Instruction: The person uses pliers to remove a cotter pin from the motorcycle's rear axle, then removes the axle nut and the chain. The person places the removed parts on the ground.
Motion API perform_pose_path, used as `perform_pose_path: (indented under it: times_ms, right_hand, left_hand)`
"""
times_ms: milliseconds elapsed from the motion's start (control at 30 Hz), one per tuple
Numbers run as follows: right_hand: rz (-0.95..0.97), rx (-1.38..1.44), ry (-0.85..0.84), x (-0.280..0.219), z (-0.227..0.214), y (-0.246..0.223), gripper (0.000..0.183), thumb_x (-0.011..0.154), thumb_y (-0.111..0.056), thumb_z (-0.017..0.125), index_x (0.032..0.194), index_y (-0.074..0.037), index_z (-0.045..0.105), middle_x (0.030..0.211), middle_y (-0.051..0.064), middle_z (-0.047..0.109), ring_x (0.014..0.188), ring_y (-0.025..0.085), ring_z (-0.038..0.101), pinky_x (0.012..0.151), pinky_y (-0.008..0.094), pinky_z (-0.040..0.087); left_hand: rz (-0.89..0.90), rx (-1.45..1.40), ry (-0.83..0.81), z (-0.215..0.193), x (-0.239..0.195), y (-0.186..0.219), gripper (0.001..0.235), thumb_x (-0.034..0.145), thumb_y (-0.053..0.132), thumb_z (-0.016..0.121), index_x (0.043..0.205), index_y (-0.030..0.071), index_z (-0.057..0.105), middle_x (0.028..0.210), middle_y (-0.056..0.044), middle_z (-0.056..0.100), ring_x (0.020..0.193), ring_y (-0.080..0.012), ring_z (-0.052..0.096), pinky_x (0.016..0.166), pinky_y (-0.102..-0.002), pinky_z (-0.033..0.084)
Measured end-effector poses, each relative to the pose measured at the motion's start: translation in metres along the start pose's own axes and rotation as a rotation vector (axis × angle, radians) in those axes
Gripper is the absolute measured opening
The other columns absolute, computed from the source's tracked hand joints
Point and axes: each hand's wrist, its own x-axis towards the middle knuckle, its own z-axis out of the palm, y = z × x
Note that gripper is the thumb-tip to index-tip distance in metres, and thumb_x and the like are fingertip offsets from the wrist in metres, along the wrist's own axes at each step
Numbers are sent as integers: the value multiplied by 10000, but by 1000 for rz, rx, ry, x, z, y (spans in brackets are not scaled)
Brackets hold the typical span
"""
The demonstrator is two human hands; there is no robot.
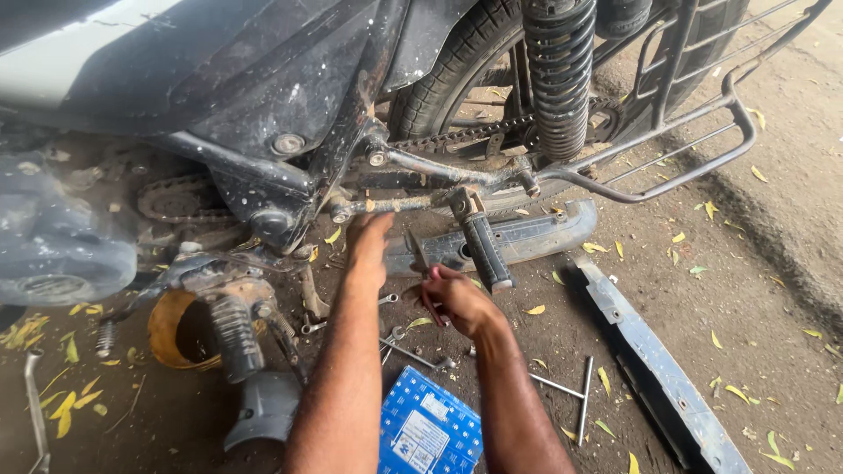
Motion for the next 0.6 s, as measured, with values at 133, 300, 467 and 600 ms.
perform_pose_path:
  times_ms: [133,300,467,600]
  right_hand:
    - [0,-66,78,6,9,-27,377,1033,-169,490,1392,-67,544,1142,116,757,990,231,658,859,460,516]
    - [35,-13,122,27,5,-35,476,1013,-247,433,1468,-132,511,1122,94,745,982,223,704,831,444,526]
    - [-40,-53,88,42,2,-44,480,976,-151,582,1451,-107,533,945,144,634,765,254,592,572,374,435]
    - [42,9,132,47,4,-46,457,954,-134,582,1395,-202,484,937,47,661,737,203,650,577,345,580]
  left_hand:
    - [-93,-126,164,30,18,3,177,919,123,680,1093,92,681,1061,-70,705,756,-127,631,645,-313,450]
    - [-110,-104,199,37,33,-7,195,949,103,601,1134,125,660,1019,-50,688,776,-136,618,674,-363,486]
    - [-75,-64,172,40,19,9,228,909,164,735,1127,124,687,1026,-28,661,814,-117,581,728,-440,530]
    - [-136,-156,167,37,18,12,203,888,165,767,1071,141,682,978,-32,641,835,-143,576,705,-418,498]
